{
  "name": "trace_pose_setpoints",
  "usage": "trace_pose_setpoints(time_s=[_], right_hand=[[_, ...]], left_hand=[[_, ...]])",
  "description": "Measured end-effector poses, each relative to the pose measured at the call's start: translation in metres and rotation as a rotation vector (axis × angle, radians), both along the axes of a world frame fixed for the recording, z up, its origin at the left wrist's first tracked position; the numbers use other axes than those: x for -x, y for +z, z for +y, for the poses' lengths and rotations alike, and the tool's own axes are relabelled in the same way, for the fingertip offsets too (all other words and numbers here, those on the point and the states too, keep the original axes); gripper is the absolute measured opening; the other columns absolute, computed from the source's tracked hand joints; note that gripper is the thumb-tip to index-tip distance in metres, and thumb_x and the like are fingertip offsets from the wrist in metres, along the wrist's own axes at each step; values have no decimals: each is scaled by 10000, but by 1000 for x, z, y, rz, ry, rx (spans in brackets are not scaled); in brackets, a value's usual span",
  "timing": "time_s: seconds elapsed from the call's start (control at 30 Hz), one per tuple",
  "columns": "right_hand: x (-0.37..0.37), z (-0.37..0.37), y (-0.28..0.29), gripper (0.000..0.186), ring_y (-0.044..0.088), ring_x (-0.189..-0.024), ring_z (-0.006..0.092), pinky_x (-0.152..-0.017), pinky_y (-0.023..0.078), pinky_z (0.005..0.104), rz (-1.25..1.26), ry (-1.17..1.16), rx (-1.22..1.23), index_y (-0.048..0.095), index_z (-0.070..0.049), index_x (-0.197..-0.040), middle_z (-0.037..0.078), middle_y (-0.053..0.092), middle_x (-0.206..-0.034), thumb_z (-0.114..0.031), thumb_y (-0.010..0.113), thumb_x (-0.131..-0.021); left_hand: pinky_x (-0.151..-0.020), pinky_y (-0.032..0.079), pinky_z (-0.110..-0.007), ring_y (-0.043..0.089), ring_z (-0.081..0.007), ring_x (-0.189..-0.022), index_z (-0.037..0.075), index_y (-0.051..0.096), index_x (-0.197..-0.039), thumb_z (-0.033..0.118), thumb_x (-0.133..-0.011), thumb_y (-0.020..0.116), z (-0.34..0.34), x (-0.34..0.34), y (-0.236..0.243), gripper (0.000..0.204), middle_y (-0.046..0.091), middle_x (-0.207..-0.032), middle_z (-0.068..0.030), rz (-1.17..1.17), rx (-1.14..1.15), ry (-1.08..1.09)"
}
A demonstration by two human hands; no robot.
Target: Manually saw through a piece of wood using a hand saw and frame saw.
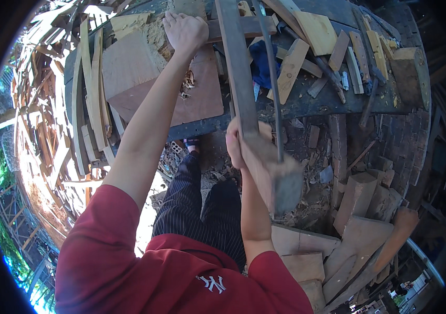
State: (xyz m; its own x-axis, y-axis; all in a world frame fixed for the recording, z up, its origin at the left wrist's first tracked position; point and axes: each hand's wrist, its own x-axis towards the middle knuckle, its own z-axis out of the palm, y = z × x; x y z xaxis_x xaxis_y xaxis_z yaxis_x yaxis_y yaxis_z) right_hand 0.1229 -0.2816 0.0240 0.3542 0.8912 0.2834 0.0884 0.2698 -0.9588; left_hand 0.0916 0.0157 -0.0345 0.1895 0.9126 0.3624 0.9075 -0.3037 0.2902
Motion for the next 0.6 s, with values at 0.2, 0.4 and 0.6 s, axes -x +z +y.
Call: trace_pose_setpoints(time_s=[0.2, 0.4, 0.6], right_hand=[[18, 7, 1, 96, 424, -638, 176, -612, 358, 296, 103, 14, -19, 410, -44, -779, 74, 447, -692, -97, 486, -752], [56, -11, 30, 134, 385, -540, 160, -563, 367, 271, 488, -131, -133, 412, -69, -726, 39, 401, -601, -135, 523, -762], [67, -58, 16, 88, 520, -540, 207, -519, 425, 321, -85, -170, -67, 516, -24, -733, 88, 532, -662, -90, 574, -730]], left_hand=[[-1166, 114, -446, 276, -434, -1379, -224, 397, -1283, 244, -847, 361, 13, 6, -6, 640, 362, -1400, -364, 45, -10, 21], [-1164, 133, -439, 326, -421, -1360, -243, 370, -1286, 232, -829, 378, 7, -3, 3, 658, 397, -1362, -380, 110, 63, 45], [-1170, 75, -460, 261, -448, -1381, -262, 318, -1300, 216, -809, 411, 4, -3, 7, 691, 341, -1392, -394, -6, 117, 18]])
